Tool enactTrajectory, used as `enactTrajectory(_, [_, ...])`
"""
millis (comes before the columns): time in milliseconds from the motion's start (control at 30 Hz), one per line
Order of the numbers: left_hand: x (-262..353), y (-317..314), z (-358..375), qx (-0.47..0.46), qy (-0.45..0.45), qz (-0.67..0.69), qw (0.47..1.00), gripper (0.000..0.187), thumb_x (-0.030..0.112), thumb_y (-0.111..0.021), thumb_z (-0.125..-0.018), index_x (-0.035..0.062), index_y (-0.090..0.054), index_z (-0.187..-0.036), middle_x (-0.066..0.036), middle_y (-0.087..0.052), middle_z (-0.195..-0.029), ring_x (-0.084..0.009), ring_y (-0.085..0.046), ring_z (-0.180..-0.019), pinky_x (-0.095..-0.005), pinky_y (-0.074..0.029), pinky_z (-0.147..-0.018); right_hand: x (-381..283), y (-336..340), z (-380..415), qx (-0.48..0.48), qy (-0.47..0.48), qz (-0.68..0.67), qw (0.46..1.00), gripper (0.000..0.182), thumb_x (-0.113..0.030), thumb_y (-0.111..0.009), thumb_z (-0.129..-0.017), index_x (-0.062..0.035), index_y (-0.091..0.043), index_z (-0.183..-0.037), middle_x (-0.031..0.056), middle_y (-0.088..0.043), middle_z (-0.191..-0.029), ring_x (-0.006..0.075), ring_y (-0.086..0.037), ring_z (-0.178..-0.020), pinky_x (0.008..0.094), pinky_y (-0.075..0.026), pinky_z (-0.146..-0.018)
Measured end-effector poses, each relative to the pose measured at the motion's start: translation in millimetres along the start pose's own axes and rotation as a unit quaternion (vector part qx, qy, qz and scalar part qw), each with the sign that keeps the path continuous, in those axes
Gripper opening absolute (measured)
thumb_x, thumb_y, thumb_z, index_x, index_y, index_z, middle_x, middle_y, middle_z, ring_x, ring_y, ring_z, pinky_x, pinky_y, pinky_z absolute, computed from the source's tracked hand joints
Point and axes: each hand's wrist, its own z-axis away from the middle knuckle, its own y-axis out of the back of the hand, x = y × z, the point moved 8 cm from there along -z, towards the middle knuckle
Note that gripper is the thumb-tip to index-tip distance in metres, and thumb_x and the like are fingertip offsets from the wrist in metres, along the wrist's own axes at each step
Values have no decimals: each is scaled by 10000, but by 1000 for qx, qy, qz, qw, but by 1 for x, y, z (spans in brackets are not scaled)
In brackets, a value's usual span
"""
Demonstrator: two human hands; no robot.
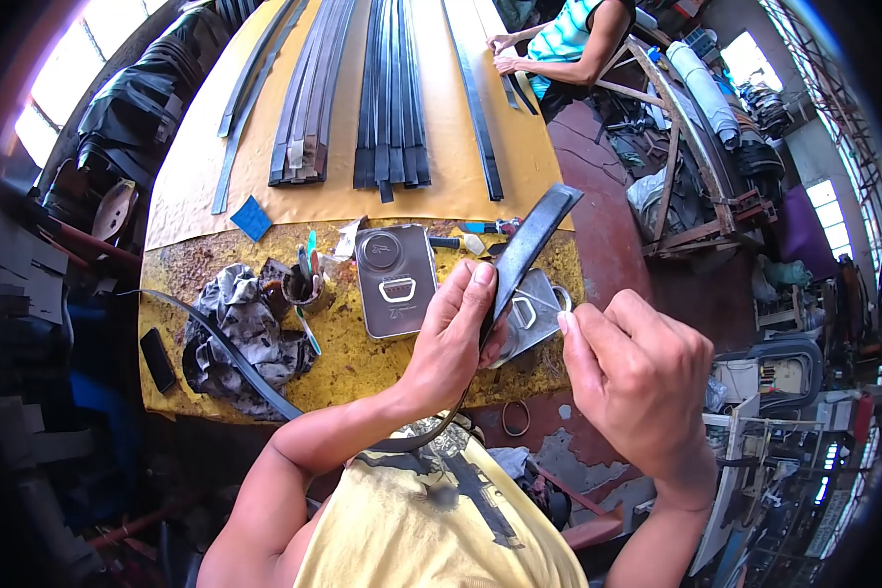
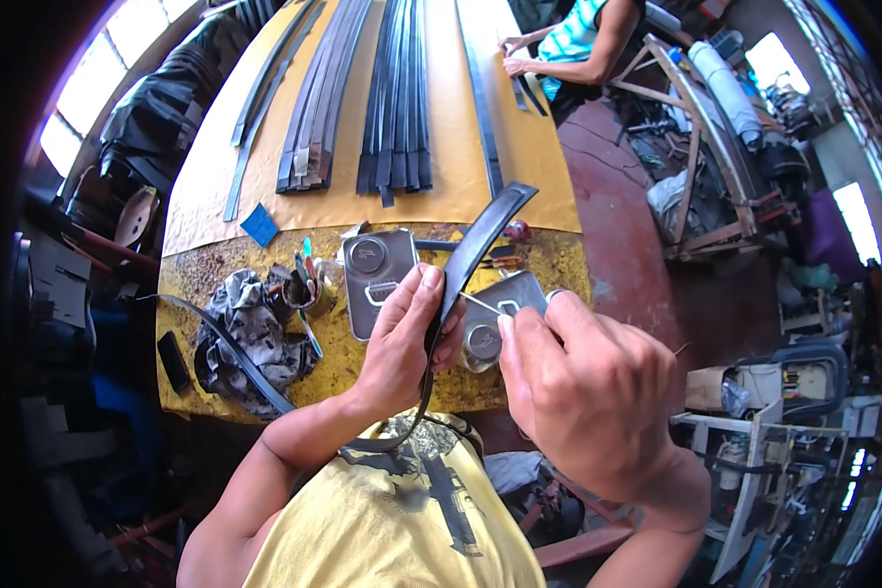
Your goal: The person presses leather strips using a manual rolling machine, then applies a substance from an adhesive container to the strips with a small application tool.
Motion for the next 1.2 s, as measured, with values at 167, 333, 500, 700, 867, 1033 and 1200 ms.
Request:
enactTrajectory(167, [3,-5,2,-6,19,17,1000,244,305,-396,-1042,104,-434,-908,-1,-438,-702,-65,-406,-488,-202,-332,-425,11,9,-11,-2,13,2,1000,165,-155,-688,-791,-74,-604,-675,58,-501,-651,240,-584,-563,363,-448,-512])
enactTrajectory(333, [4,-8,3,-12,41,25,999,262,310,-401,-1040,94,-451,-901,7,-429,-687,-64,-396,-478,-204,-332,-421,18,15,-21,-11,34,20,999,175,-172,-696,-779,-72,-623,-655,65,-527,-652,248,-580,-588,376,-449,-559])
enactTrajectory(500, [3,-8,5,-8,71,30,997,281,321,-391,-1042,89,-467,-902,14,-416,-684,-62,-388,-476,-202,-320,-421,16,17,-23,-2,64,53,997,175,-177,-697,-773,-84,-617,-649,59,-511,-647,231,-554,-607,362,-420,-571])
enactTrajectory(700, [4,-8,6,-5,76,28,997,287,328,-383,-1043,91,-465,-902,15,-403,-687,-58,-379,-477,-199,-313,-423,9,34,-18,30,70,70,995,148,-159,-702,-757,-99,-600,-668,31,-436,-619,206,-496,-568,355,-362,-532])
enactTrajectory(867, [5,-9,4,-9,74,30,997,292,335,-386,-1041,91,-449,-896,14,-402,-694,-55,-374,-481,-200,-311,-423,6,37,-11,48,62,62,995,124,-147,-715,-741,-97,-612,-693,14,-416,-617,191,-459,-545,347,-330,-513])
enactTrajectory(1033, [7,-11,4,-34,75,34,996,300,344,-395,-1038,87,-451,-893,14,-398,-697,-55,-369,-484,-202,-305,-420,16,25,-10,71,78,2,994,86,-130,-720,-734,-90,-646,-719,11,-431,-613,191,-458,-541,348,-330,-511])
enactTrajectory(1200, [6,-12,4,-30,87,43,995,309,347,-400,-1036,84,-464,-888,15,-395,-698,-57,-371,-484,-202,-299,-419,22,18,-10,88,78,-27,993,83,-124,-724,-730,-82,-654,-716,15,-443,-607,196,-466,-544,349,-338,-518])
